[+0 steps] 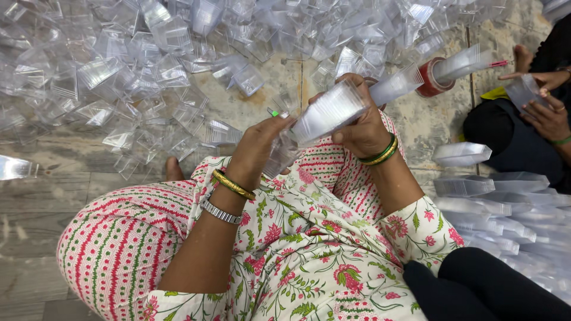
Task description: The person sits on the floor among a large pile of clear plastic cups and nests them one into another to form stacks. They pick up loose cups, align and press them together, and set completed stacks aside near rolls of tape on the floor.
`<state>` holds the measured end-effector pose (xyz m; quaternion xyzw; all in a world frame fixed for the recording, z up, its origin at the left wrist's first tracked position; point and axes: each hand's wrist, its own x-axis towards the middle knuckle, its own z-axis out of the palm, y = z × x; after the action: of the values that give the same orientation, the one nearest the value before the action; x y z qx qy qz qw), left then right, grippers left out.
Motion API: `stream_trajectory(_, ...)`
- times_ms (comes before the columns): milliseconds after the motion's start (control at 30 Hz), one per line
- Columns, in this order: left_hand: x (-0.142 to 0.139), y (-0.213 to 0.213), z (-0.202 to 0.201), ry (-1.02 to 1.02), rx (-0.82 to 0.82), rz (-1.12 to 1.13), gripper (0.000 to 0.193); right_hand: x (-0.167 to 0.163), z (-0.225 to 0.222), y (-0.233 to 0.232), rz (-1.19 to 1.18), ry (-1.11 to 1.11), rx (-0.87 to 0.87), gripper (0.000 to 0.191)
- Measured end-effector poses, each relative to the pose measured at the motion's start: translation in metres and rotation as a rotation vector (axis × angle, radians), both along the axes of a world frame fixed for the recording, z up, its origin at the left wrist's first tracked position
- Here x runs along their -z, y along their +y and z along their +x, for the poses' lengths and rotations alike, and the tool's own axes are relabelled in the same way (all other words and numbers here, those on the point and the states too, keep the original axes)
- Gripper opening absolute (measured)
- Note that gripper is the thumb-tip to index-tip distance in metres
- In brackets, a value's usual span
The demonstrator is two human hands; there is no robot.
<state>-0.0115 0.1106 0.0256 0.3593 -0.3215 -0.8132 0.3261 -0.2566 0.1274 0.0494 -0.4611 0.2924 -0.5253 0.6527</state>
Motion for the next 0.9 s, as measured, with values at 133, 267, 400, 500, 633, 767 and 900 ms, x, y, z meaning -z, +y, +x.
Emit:
stream_trajectory(133,0.003,0.000,-0.002,-0.033,0.045,-0.031,0.037,-0.004,0.001,0.001,-0.029,-0.002,-0.015,0.099)
stream_trajectory(267,-0.001,0.000,0.004,0.034,0.039,-0.101,0.041,-0.006,0.002,0.002,-0.023,-0.016,-0.008,0.099)
stream_trajectory(400,-0.013,0.003,0.005,0.036,0.039,-0.072,0.044,-0.008,0.003,0.003,-0.042,-0.008,-0.004,0.097)
stream_trajectory(500,-0.017,0.004,0.002,0.036,0.049,-0.093,0.045,-0.009,0.002,0.004,-0.007,-0.027,-0.007,0.087)
stream_trajectory(633,-0.007,0.002,0.005,0.077,0.076,-0.183,0.042,-0.006,-0.001,0.003,-0.056,-0.004,0.003,0.083)
stream_trajectory(767,0.009,0.002,-0.002,0.040,0.075,-0.054,0.036,-0.004,-0.004,0.004,-0.050,-0.026,-0.009,0.082)
stream_trajectory(900,0.013,0.000,0.001,0.105,0.031,-0.180,0.034,-0.007,-0.006,0.003,-0.074,-0.053,-0.006,0.078)
